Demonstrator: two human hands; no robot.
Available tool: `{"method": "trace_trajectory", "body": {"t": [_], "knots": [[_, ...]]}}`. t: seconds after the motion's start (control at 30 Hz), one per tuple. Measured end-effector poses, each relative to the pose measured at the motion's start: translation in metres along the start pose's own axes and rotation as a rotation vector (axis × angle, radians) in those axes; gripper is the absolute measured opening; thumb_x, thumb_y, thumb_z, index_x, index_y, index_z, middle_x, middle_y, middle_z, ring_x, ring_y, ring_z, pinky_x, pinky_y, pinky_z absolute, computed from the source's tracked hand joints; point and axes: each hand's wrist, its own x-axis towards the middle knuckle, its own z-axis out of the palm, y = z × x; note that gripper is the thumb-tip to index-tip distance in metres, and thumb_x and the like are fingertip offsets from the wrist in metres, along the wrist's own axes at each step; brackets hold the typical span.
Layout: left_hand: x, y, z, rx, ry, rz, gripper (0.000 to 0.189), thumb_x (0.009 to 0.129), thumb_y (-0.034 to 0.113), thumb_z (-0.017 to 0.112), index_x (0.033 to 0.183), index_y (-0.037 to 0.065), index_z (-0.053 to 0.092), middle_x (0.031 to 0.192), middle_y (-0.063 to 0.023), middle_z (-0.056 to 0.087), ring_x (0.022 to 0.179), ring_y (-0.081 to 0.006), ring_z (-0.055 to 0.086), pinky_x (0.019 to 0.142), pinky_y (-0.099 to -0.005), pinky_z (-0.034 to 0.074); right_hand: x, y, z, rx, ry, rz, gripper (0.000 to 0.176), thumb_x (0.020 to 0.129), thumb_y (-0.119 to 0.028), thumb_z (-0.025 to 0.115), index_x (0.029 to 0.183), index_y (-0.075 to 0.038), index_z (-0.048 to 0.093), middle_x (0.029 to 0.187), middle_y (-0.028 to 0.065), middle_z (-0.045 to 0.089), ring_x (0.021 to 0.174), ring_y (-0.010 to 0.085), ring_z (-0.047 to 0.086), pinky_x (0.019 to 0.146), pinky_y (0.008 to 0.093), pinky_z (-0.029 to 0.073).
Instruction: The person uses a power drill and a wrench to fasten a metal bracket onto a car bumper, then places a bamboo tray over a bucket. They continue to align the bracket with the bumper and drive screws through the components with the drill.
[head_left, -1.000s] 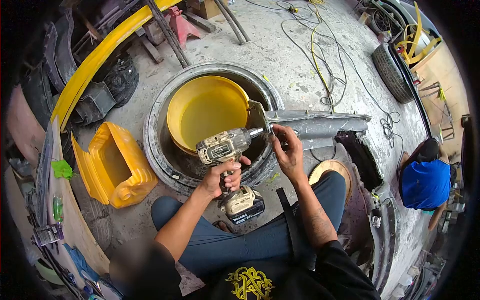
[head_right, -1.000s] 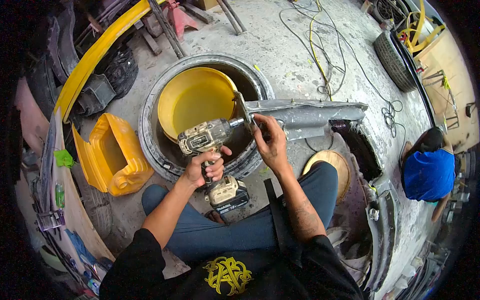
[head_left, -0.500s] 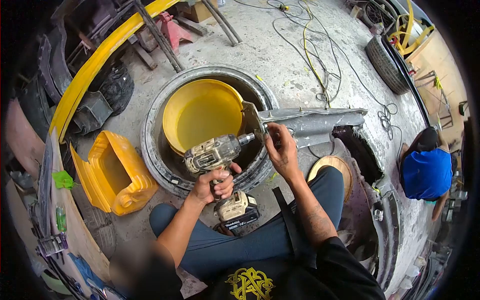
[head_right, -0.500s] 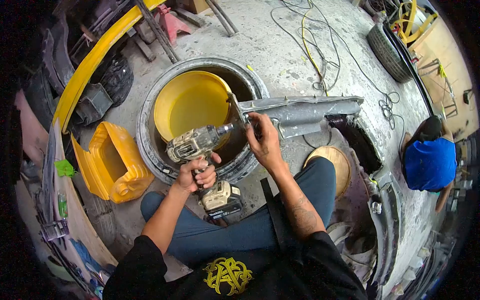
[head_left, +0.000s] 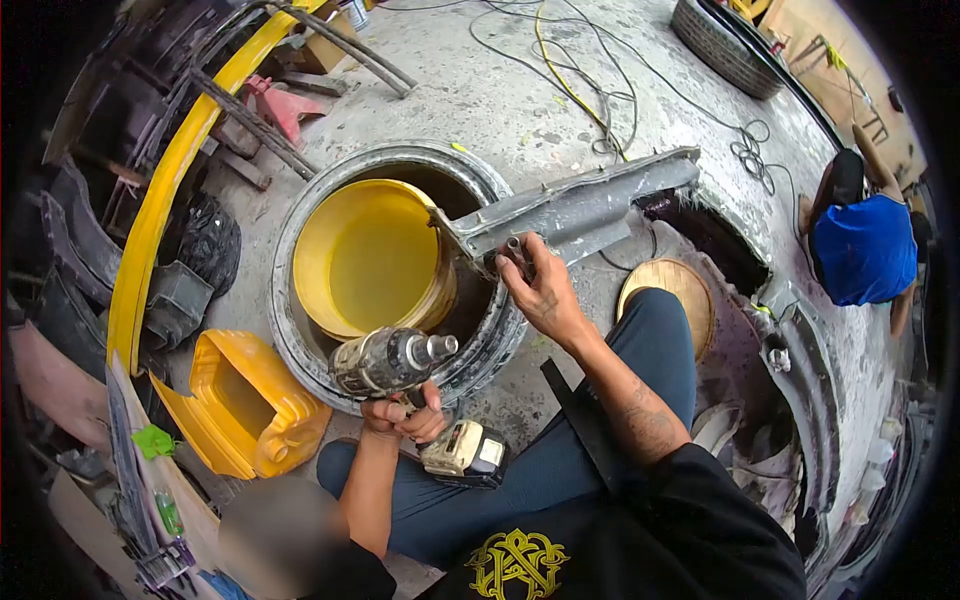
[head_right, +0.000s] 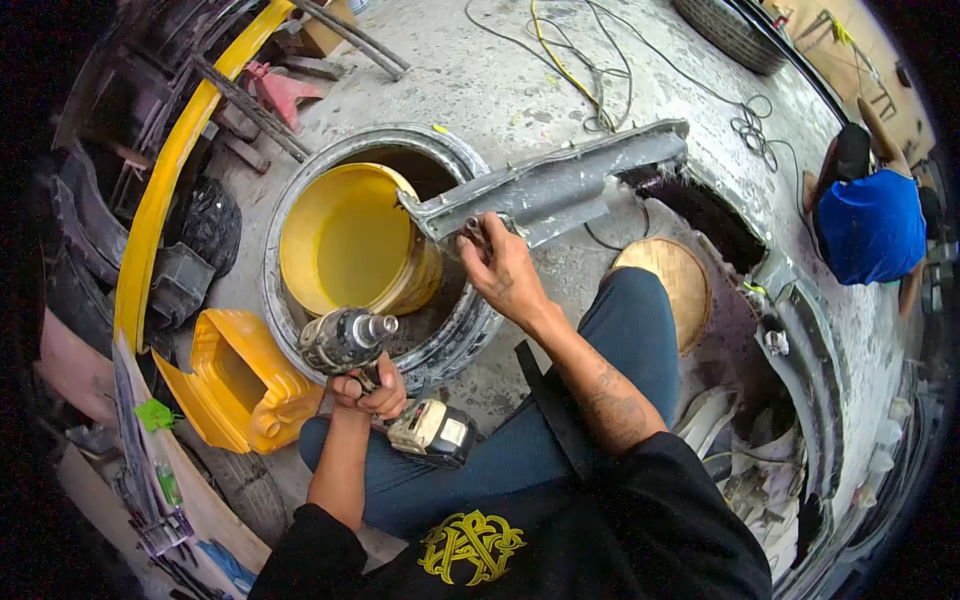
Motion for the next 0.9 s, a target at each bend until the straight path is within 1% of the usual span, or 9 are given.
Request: {"method": "trace_trajectory", "body": {"t": [0.1,0.17,0.23,0.33,0.47,0.6,0.77,0.83,0.9], "knots": [[-0.001,0.0,-0.005,0.04,-0.011,-0.082,0.048,0.084,0.025,0.068,0.118,-0.006,0.056,0.051,0.0015,0.043,0.044,-0.0104,0.039,0.046,-0.0286,0.036,-0.004,-0.015,-0.021,-0.022,-0.034,0.073,0.024,0.095,-0.019,0.064,0.088,0.002,0.057,0.069,0.0075,0.059,0.059,0.0112,0.051,0.054,0.0303,0.041],[0.005,-0.003,0.0,0.048,0.036,-0.127,0.047,0.083,0.022,0.067,0.119,-0.006,0.056,0.051,0.0018,0.043,0.044,-0.0106,0.039,0.047,-0.0278,0.036,-0.013,-0.032,-0.041,0.35,-0.296,0.408,0.03,0.096,-0.027,0.065,0.082,-0.001,0.061,0.068,0.0015,0.061,0.057,0.0078,0.052,0.053,0.025,0.041],[0.018,-0.003,0.012,0.089,0.103,-0.206,0.047,0.082,0.02,0.066,0.12,-0.006,0.056,0.05,0.0016,0.042,0.044,-0.01,0.038,0.049,-0.0272,0.036,-0.024,-0.023,-0.048,0.428,-0.279,0.306,0.029,0.098,-0.029,0.063,0.089,-0.002,0.069,0.068,0.0,0.064,0.054,0.0066,0.054,0.048,0.023,0.039],[0.037,-0.018,0.015,0.473,0.532,-0.413,0.036,0.083,0.009,0.068,0.115,-0.005,0.06,0.059,0.0012,0.049,0.047,-0.0065,0.042,0.046,-0.0225,0.034,-0.024,-0.004,-0.098,0.272,-0.087,0.264,0.039,0.097,-0.038,0.063,0.085,-0.001,0.068,0.072,0.0054,0.068,0.055,0.0079,0.058,0.049,0.0262,0.045],[0.08,-0.059,-0.008,1.093,0.673,-0.769,0.049,0.084,0.036,0.079,0.12,0.005,0.065,0.089,-0.0013,0.069,0.057,-0.0057,0.052,0.052,-0.0235,0.044,-0.029,-0.012,-0.193,0.073,0.164,0.27,0.032,0.101,-0.031,0.058,0.1,-0.002,0.07,0.077,0.0011,0.066,0.057,0.0044,0.049,0.052,0.0209,0.04],[0.13,-0.127,-0.051,1.189,0.673,-0.744,0.032,0.086,0.028,0.076,0.109,0.007,0.068,0.065,0.0024,0.057,0.05,-0.0053,0.046,0.045,-0.0244,0.038,-0.071,-0.01,-0.278,-0.079,0.331,0.309,0.026,0.1,-0.024,0.059,0.099,0.0,0.07,0.071,-0.0037,0.058,0.056,0.0024,0.044,0.049,0.0219,0.032],[0.19,-0.198,-0.107,1.021,0.758,-0.822,0.025,0.087,0.027,0.074,0.102,0.008,0.067,0.06,0.0022,0.052,0.049,-0.0065,0.046,0.045,-0.0256,0.038,-0.155,0.095,-0.311,-0.123,0.298,0.7,0.028,0.099,-0.023,0.06,0.088,0.001,0.066,0.068,0.0032,0.063,0.056,0.0064,0.052,0.05,0.0236,0.04],[0.21,-0.215,-0.13,0.984,0.765,-0.872,0.025,0.087,0.028,0.074,0.099,0.007,0.067,0.058,0.0024,0.05,0.049,-0.0073,0.046,0.045,-0.0263,0.037,-0.218,0.212,-0.299,-0.139,0.322,0.769,0.028,0.097,-0.024,0.061,0.086,0.002,0.065,0.068,0.0046,0.064,0.055,0.0103,0.055,0.052,0.0274,0.044],[0.222,-0.228,-0.143,0.876,0.788,-0.877,0.027,0.087,0.028,0.074,0.1,0.005,0.066,0.058,0.0019,0.049,0.048,-0.008,0.045,0.045,-0.0267,0.036,-0.246,0.263,-0.287,-0.393,0.332,0.789,0.027,0.096,-0.023,0.062,0.086,0.002,0.064,0.071,0.0054,0.065,0.06,0.0133,0.057,0.056,0.0304,0.046]]}}
